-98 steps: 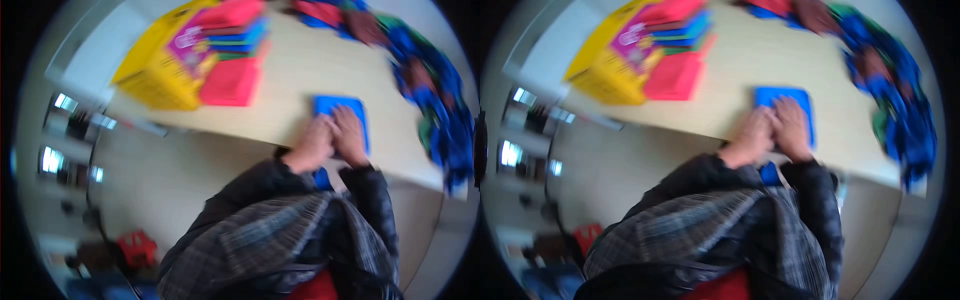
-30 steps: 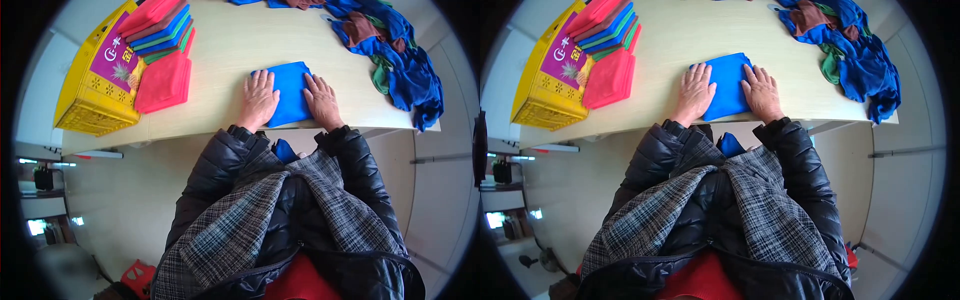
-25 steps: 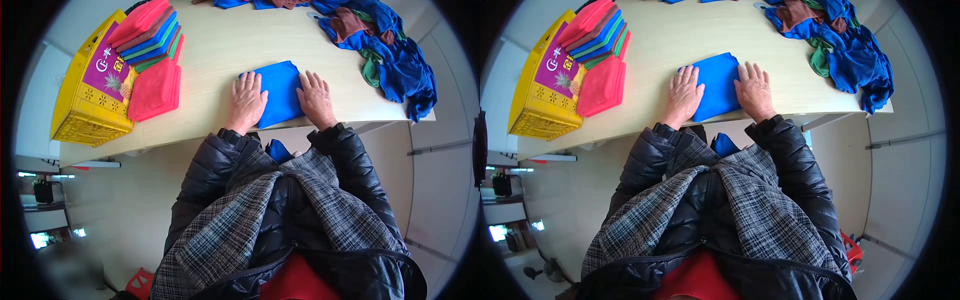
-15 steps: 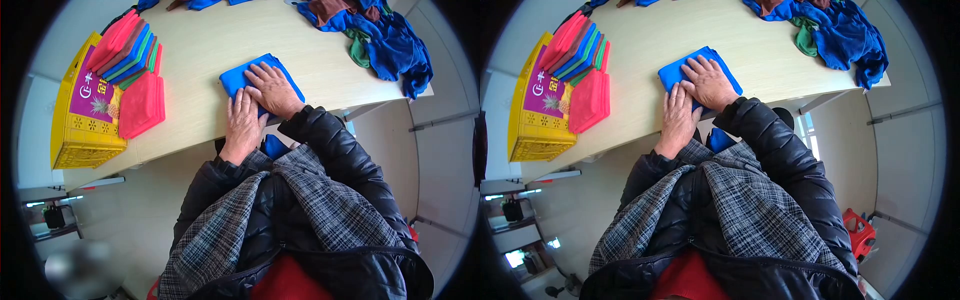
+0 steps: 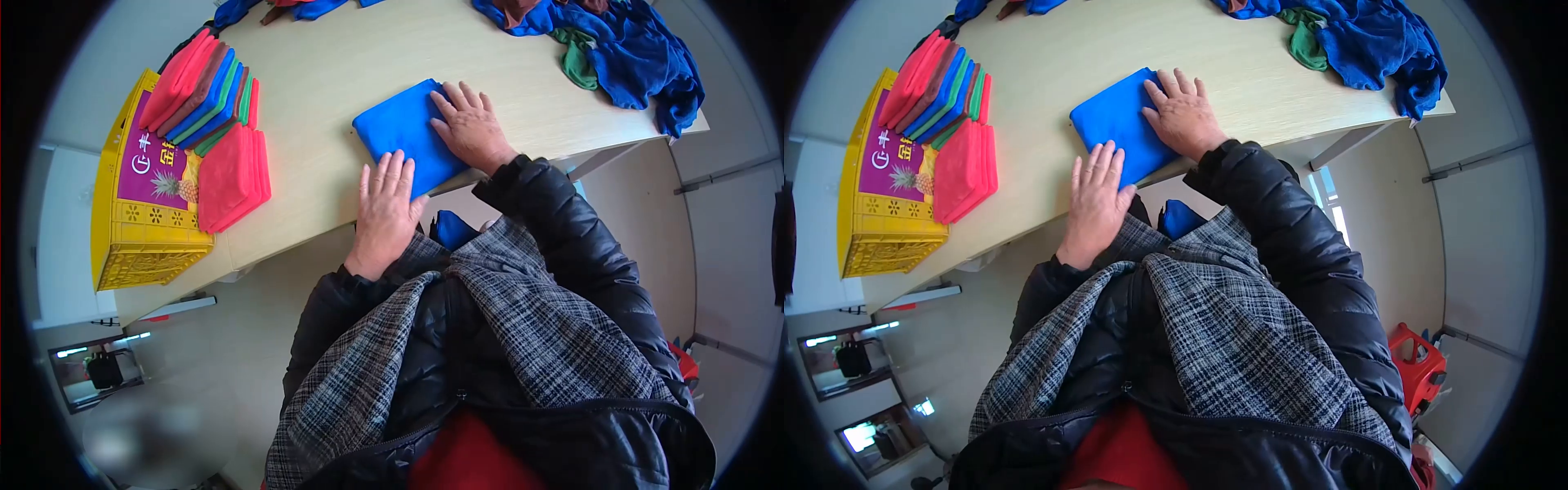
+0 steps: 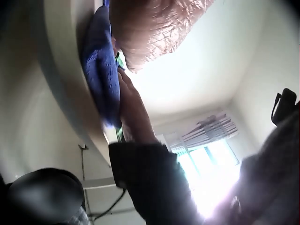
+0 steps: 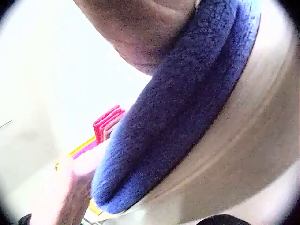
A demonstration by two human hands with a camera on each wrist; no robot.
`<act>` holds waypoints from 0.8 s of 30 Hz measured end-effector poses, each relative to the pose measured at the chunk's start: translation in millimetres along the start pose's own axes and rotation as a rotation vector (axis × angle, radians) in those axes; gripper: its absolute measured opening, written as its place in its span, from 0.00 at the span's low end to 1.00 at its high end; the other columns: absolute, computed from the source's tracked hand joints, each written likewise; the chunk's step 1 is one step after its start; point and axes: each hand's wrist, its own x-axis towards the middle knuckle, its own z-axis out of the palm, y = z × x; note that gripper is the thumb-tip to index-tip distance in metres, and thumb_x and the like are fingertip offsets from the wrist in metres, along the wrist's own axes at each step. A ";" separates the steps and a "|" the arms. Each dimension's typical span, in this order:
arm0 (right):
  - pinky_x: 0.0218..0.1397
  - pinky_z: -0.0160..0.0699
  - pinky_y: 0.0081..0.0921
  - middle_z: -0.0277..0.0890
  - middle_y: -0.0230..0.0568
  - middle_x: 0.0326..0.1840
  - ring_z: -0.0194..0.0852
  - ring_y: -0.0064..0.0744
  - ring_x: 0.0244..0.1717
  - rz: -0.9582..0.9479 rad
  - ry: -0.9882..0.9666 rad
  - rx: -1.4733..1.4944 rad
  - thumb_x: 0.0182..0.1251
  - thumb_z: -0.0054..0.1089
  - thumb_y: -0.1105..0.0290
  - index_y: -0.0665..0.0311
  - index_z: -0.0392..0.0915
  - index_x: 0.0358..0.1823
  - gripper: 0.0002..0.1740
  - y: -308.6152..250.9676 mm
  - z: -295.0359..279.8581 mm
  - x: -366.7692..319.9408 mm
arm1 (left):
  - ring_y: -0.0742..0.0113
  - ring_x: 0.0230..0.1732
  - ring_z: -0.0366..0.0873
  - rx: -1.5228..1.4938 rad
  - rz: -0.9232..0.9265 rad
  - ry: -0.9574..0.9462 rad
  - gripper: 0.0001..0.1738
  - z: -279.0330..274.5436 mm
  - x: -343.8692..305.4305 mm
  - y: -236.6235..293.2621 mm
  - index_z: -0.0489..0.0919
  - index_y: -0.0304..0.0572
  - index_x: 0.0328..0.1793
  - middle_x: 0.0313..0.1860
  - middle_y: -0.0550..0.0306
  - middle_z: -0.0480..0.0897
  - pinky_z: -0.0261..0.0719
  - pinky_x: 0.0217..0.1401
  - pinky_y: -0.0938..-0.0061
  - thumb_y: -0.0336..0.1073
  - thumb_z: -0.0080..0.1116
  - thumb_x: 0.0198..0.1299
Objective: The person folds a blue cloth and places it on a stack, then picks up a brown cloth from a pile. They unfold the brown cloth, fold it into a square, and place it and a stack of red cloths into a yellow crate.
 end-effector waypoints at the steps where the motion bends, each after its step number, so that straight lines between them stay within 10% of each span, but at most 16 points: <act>1: 0.80 0.51 0.58 0.61 0.45 0.80 0.52 0.53 0.81 0.002 0.003 0.000 0.77 0.49 0.50 0.57 0.67 0.75 0.31 -5.2 -4.2 -3.4 | 0.47 0.83 0.54 0.001 0.003 0.001 0.35 -2.5 3.8 -6.0 0.63 0.35 0.79 0.81 0.43 0.61 0.46 0.84 0.45 0.45 0.54 0.72; 8: 0.81 0.49 0.54 0.63 0.46 0.77 0.53 0.52 0.80 -0.133 -0.003 0.224 0.74 0.53 0.53 0.63 0.69 0.72 0.31 -67.4 -15.1 -32.2 | 0.46 0.80 0.59 0.072 -0.039 0.128 0.29 23.3 67.0 -59.1 0.67 0.35 0.76 0.77 0.42 0.67 0.54 0.82 0.49 0.44 0.47 0.75; 24: 0.81 0.49 0.56 0.58 0.44 0.81 0.50 0.54 0.81 0.031 -0.014 0.049 0.78 0.48 0.54 0.58 0.65 0.76 0.29 -0.4 -21.0 -57.4 | 0.48 0.80 0.58 0.084 -0.107 0.063 0.30 26.8 64.8 -54.3 0.64 0.39 0.79 0.79 0.44 0.66 0.51 0.83 0.48 0.46 0.44 0.76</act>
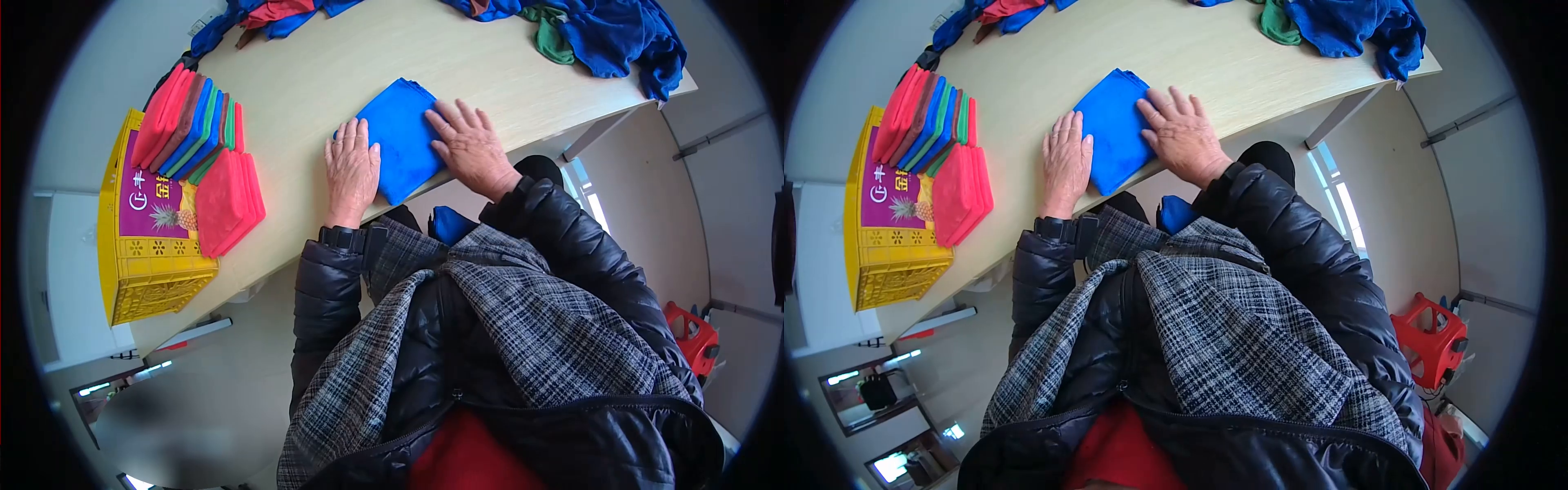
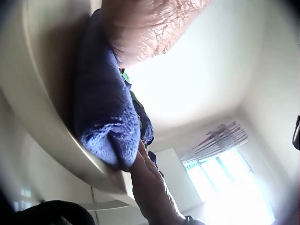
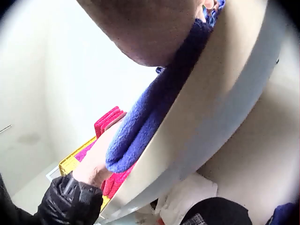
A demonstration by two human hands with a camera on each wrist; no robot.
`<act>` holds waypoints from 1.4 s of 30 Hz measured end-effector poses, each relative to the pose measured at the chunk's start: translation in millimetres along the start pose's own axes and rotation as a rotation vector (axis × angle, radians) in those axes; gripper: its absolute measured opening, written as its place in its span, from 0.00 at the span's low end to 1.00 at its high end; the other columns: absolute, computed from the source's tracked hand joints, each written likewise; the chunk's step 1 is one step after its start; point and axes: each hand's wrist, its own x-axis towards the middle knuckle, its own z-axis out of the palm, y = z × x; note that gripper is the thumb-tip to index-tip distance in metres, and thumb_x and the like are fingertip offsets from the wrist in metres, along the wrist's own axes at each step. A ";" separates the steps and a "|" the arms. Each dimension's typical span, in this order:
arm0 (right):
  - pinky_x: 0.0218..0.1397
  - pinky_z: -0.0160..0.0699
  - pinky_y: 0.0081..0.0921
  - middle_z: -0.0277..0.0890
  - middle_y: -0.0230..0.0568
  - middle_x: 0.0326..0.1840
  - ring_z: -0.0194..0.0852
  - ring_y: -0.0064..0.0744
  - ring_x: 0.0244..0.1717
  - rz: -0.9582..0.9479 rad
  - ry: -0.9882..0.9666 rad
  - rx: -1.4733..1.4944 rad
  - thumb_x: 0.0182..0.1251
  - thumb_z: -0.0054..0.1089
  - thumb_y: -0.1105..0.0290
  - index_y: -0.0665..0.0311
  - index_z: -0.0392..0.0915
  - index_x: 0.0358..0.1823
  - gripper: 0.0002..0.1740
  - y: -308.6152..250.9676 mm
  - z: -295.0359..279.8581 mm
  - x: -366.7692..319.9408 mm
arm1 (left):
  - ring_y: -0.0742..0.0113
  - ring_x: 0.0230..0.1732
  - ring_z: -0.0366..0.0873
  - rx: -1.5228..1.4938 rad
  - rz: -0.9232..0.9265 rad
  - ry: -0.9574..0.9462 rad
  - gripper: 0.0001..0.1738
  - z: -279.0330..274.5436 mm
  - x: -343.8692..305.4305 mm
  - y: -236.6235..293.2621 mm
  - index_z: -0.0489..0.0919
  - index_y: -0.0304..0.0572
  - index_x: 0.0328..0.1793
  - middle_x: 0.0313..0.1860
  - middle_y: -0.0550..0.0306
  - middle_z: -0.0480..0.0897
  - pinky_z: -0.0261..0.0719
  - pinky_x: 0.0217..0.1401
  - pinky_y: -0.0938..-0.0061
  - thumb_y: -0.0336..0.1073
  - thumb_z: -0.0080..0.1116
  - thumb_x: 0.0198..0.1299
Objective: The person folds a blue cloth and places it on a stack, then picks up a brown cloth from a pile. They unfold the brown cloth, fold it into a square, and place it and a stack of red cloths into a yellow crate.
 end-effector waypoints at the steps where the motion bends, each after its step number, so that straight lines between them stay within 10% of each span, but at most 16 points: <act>1: 0.81 0.49 0.56 0.58 0.44 0.81 0.50 0.54 0.81 -0.004 0.002 -0.003 0.78 0.48 0.54 0.58 0.65 0.76 0.29 5.2 -4.6 0.8 | 0.48 0.80 0.58 0.003 0.014 0.017 0.31 -4.2 -2.2 3.6 0.65 0.38 0.79 0.78 0.44 0.66 0.50 0.83 0.48 0.46 0.45 0.76; 7: 0.80 0.53 0.55 0.62 0.49 0.77 0.56 0.54 0.79 -0.049 0.082 0.059 0.74 0.54 0.61 0.62 0.67 0.72 0.28 -2.1 -18.5 24.7 | 0.45 0.80 0.59 -0.109 0.139 0.064 0.33 -14.6 -16.9 43.4 0.66 0.34 0.77 0.77 0.40 0.67 0.49 0.83 0.46 0.49 0.51 0.74; 14: 0.81 0.50 0.51 0.62 0.41 0.80 0.53 0.50 0.81 -0.281 -0.090 -0.079 0.79 0.42 0.47 0.55 0.65 0.77 0.32 -9.8 25.2 67.0 | 0.44 0.84 0.50 -0.162 0.189 -0.083 0.43 -14.0 -31.8 60.4 0.61 0.37 0.81 0.82 0.42 0.59 0.41 0.84 0.43 0.49 0.62 0.66; 25: 0.78 0.55 0.50 0.58 0.45 0.81 0.56 0.53 0.78 -0.064 -0.080 0.118 0.78 0.45 0.45 0.56 0.65 0.76 0.33 4.7 21.7 69.6 | 0.43 0.83 0.51 -0.098 0.272 -0.135 0.37 -31.2 -45.1 48.2 0.64 0.43 0.81 0.83 0.43 0.58 0.45 0.84 0.45 0.48 0.57 0.70; 38: 0.75 0.61 0.48 0.62 0.49 0.78 0.57 0.53 0.77 -0.100 0.017 0.059 0.76 0.50 0.49 0.59 0.69 0.73 0.31 -8.2 6.9 28.2 | 0.44 0.79 0.58 -0.190 0.062 -0.014 0.33 -3.1 -4.2 -9.9 0.64 0.39 0.79 0.79 0.40 0.63 0.54 0.80 0.51 0.52 0.46 0.76; 42: 0.75 0.61 0.48 0.62 0.48 0.77 0.57 0.53 0.77 -0.128 0.037 0.031 0.76 0.50 0.50 0.60 0.69 0.72 0.31 -7.9 9.2 30.2 | 0.45 0.63 0.76 -0.404 -0.164 0.214 0.24 -17.1 -55.8 -4.9 0.74 0.35 0.68 0.63 0.40 0.78 0.72 0.66 0.55 0.43 0.55 0.73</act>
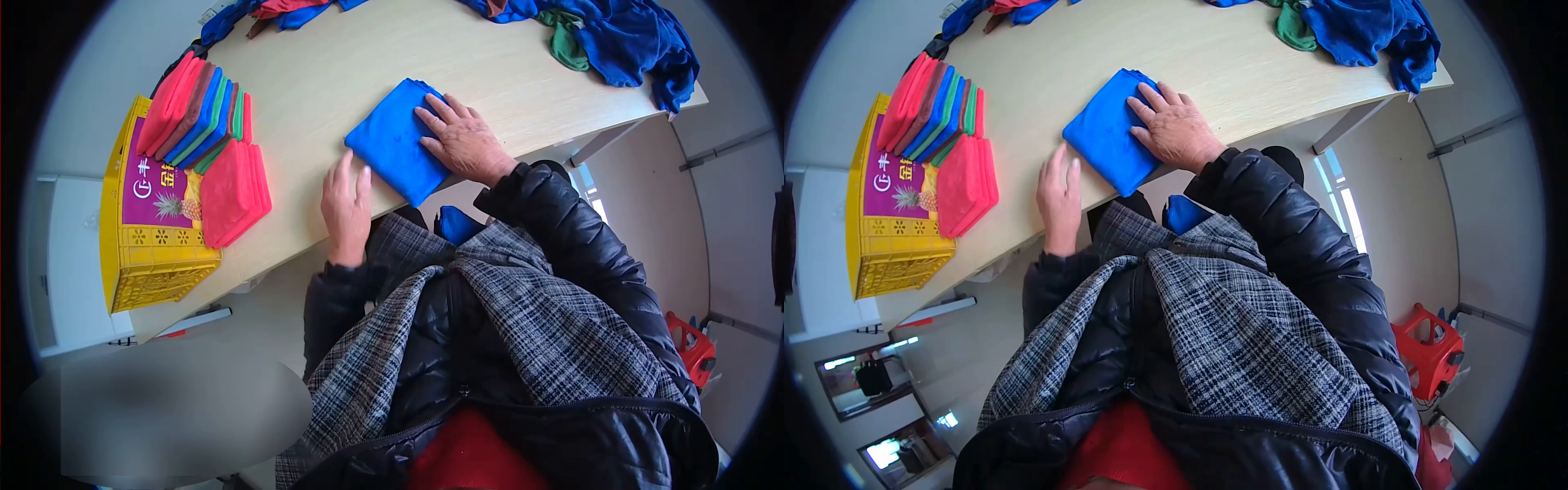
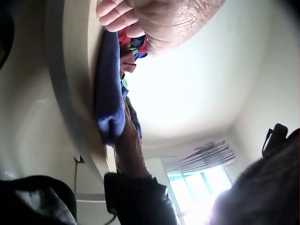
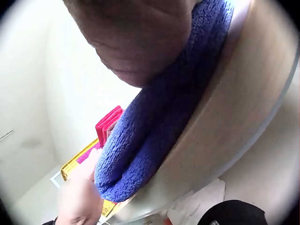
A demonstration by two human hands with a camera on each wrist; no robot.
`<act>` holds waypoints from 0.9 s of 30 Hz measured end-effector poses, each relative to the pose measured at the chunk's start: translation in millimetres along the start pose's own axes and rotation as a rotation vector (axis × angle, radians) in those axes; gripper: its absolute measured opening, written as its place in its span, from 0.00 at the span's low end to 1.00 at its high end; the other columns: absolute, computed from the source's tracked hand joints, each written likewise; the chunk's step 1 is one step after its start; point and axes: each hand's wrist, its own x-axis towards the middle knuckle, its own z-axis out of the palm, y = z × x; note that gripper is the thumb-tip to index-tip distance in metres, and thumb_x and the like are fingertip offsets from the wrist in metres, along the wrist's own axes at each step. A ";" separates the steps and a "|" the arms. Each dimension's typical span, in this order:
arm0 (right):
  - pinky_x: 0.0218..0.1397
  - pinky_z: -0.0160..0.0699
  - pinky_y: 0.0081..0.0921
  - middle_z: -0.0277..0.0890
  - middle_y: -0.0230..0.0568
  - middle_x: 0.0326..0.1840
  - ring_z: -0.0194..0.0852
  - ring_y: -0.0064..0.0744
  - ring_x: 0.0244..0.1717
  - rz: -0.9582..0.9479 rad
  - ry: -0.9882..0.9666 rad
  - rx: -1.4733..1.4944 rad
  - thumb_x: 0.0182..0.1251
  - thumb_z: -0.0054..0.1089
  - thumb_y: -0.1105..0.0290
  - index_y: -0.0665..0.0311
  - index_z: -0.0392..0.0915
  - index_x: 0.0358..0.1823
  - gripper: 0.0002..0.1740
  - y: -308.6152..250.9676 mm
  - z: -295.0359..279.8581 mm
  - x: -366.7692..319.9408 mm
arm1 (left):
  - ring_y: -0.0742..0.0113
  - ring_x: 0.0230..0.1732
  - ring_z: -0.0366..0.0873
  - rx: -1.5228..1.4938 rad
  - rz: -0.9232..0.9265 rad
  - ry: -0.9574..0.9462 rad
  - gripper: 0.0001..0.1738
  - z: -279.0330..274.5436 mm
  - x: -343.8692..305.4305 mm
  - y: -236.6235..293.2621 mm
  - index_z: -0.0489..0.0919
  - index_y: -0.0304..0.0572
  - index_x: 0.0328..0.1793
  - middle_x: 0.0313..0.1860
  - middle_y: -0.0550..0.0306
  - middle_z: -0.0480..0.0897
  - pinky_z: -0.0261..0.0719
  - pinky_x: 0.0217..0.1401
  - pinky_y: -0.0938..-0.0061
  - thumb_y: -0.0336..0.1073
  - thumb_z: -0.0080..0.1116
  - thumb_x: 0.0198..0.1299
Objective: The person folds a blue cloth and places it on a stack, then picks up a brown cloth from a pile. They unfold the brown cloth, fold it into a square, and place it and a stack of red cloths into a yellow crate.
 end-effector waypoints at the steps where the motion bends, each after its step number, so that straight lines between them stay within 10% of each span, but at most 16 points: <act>1: 0.75 0.61 0.48 0.62 0.48 0.77 0.57 0.53 0.77 -0.016 -0.007 0.038 0.76 0.50 0.51 0.60 0.69 0.72 0.30 -0.9 -0.8 0.1 | 0.48 0.54 0.82 -0.090 -0.128 0.061 0.20 -5.8 -19.2 1.5 0.78 0.33 0.62 0.55 0.41 0.83 0.79 0.58 0.59 0.40 0.59 0.72; 7: 0.76 0.61 0.48 0.62 0.50 0.78 0.57 0.56 0.77 -0.185 -0.091 0.207 0.73 0.55 0.54 0.61 0.69 0.72 0.31 -40.4 -1.9 5.9 | 0.74 0.32 0.81 -0.690 -0.603 0.004 0.17 -26.5 -84.0 14.0 0.82 0.34 0.41 0.34 0.58 0.84 0.82 0.37 0.75 0.44 0.61 0.73; 12: 0.77 0.60 0.49 0.62 0.50 0.78 0.57 0.58 0.77 -0.332 -0.167 0.323 0.74 0.54 0.54 0.61 0.68 0.73 0.31 -88.0 1.6 -0.3 | 0.56 0.67 0.76 -1.598 -1.071 0.069 0.36 -46.2 -83.2 21.0 0.63 0.38 0.79 0.71 0.48 0.75 0.75 0.72 0.56 0.48 0.60 0.72; 22: 0.74 0.66 0.43 0.74 0.50 0.68 0.69 0.53 0.70 0.015 -0.030 0.550 0.72 0.56 0.68 0.67 0.76 0.63 0.21 -25.5 -2.1 -7.1 | 0.50 0.69 0.74 -1.309 -0.925 0.422 0.36 -144.3 -50.6 -3.2 0.65 0.37 0.77 0.70 0.47 0.76 0.72 0.73 0.50 0.45 0.64 0.68; 27: 0.75 0.63 0.45 0.77 0.46 0.65 0.69 0.47 0.71 -0.098 0.058 0.379 0.69 0.58 0.69 0.67 0.78 0.58 0.18 -20.1 1.2 -9.1 | 0.49 0.69 0.75 -1.243 -0.664 0.635 0.33 -221.1 22.6 -53.5 0.70 0.39 0.73 0.69 0.48 0.77 0.73 0.73 0.51 0.44 0.65 0.67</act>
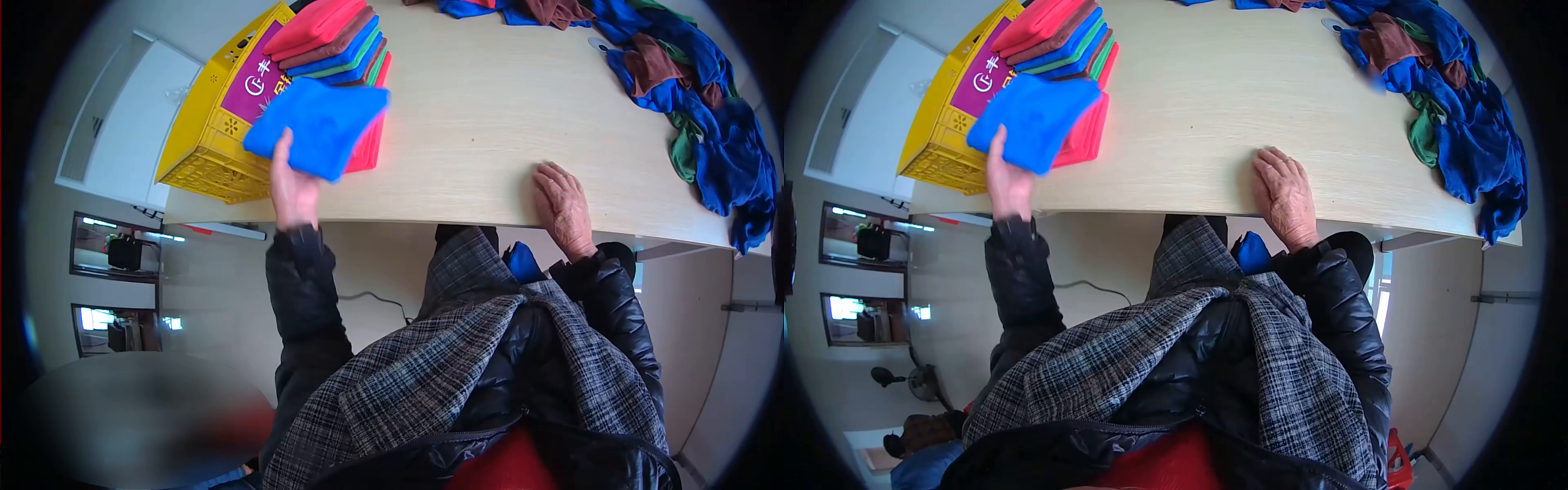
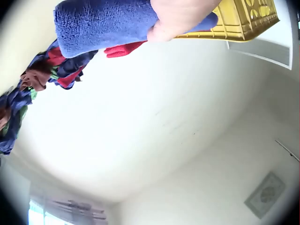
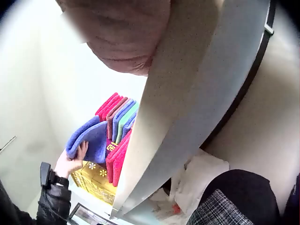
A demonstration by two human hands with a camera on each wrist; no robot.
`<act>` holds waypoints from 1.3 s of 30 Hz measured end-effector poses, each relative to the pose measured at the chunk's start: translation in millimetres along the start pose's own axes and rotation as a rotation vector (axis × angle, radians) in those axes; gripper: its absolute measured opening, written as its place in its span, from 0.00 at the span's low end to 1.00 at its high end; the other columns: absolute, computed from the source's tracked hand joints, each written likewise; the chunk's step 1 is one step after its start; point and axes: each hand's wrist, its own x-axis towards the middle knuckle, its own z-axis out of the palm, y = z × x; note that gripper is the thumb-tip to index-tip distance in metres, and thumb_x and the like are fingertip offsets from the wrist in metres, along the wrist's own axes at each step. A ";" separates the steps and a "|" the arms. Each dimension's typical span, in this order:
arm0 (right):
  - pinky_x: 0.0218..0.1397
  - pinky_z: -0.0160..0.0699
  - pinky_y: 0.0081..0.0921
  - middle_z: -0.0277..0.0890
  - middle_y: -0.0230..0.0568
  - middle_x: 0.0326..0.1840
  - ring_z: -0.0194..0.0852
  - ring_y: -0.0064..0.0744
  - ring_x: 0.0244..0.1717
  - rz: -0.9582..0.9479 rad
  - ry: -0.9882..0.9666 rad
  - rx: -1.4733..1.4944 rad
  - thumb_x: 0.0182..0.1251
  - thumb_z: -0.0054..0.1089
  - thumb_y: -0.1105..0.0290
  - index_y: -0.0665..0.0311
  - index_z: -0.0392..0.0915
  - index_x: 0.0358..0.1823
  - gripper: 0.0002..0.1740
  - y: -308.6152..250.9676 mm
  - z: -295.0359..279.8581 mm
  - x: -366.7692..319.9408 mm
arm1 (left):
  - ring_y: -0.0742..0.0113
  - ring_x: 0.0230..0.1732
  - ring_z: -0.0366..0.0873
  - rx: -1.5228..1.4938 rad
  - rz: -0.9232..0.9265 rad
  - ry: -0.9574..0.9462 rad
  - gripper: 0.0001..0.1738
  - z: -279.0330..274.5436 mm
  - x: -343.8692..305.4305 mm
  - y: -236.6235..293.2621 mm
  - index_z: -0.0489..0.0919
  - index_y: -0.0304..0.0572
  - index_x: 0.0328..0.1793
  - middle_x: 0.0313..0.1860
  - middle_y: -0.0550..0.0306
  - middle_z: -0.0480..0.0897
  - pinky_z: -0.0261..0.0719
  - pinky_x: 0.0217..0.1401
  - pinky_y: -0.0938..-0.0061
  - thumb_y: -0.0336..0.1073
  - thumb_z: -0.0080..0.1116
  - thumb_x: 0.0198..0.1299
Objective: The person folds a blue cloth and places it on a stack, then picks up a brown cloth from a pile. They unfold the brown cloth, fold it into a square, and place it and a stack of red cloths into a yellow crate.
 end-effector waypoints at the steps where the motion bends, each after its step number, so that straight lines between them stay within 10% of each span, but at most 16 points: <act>1: 0.75 0.63 0.44 0.77 0.46 0.64 0.69 0.47 0.71 -0.005 -0.006 -0.039 0.68 0.58 0.69 0.67 0.79 0.57 0.18 -0.9 0.4 0.4 | 0.49 0.69 0.75 0.003 0.005 -0.007 0.33 0.4 19.4 4.8 0.70 0.39 0.73 0.69 0.48 0.77 0.73 0.73 0.51 0.44 0.65 0.67; 15: 0.75 0.64 0.44 0.77 0.47 0.64 0.69 0.49 0.71 0.013 0.001 -0.105 0.66 0.59 0.69 0.67 0.79 0.57 0.19 -4.0 3.1 2.6 | 0.48 0.66 0.78 -0.281 -0.172 0.263 0.22 -62.8 118.8 -62.7 0.78 0.42 0.65 0.65 0.50 0.82 0.76 0.71 0.45 0.37 0.65 0.67; 19: 0.71 0.68 0.45 0.75 0.51 0.63 0.69 0.53 0.68 -0.013 0.069 -0.013 0.60 0.63 0.75 0.68 0.78 0.57 0.21 2.3 1.5 -2.0 | 0.43 0.76 0.66 -0.603 -0.472 -0.119 0.30 -102.6 129.9 -57.9 0.67 0.30 0.75 0.75 0.43 0.72 0.59 0.82 0.45 0.35 0.57 0.71; 23: 0.75 0.64 0.46 0.74 0.51 0.64 0.67 0.52 0.71 -0.024 0.029 0.025 0.64 0.60 0.70 0.68 0.78 0.56 0.19 7.8 -6.9 -4.4 | 0.50 0.80 0.61 -0.325 -0.271 0.033 0.31 -109.1 98.9 -59.4 0.63 0.28 0.75 0.78 0.46 0.65 0.62 0.83 0.53 0.41 0.55 0.73; 26: 0.72 0.69 0.43 0.79 0.47 0.62 0.72 0.47 0.68 -0.052 -0.021 0.083 0.66 0.59 0.65 0.64 0.82 0.55 0.18 30.1 -13.1 -0.6 | 0.55 0.67 0.75 0.033 -0.153 0.099 0.25 -81.4 40.5 -77.1 0.70 0.31 0.62 0.64 0.45 0.75 0.72 0.77 0.59 0.45 0.58 0.72; 29: 0.63 0.78 0.39 0.84 0.49 0.52 0.81 0.48 0.57 0.157 -0.223 0.312 0.66 0.60 0.64 0.63 0.84 0.51 0.17 71.6 -37.6 19.0 | 0.70 0.41 0.79 0.240 -0.126 -0.059 0.10 -29.8 -19.0 -116.9 0.76 0.41 0.44 0.40 0.58 0.81 0.79 0.45 0.75 0.40 0.57 0.71; 37: 0.38 0.80 0.29 0.85 0.35 0.40 0.86 0.31 0.36 0.861 0.398 0.850 0.66 0.64 0.62 0.62 0.82 0.49 0.15 238.9 -144.4 85.8 | 0.77 0.26 0.72 0.688 0.026 -0.312 0.06 53.9 -64.3 -217.0 0.77 0.39 0.37 0.28 0.61 0.79 0.72 0.32 0.80 0.30 0.58 0.70; 39: 0.37 0.79 0.30 0.84 0.35 0.41 0.86 0.32 0.35 0.952 0.478 0.870 0.67 0.65 0.61 0.61 0.81 0.49 0.15 276.4 -149.1 98.6 | 0.73 0.26 0.71 1.052 0.458 -0.423 0.04 59.9 -66.6 -224.6 0.78 0.37 0.37 0.28 0.59 0.78 0.72 0.31 0.75 0.28 0.61 0.66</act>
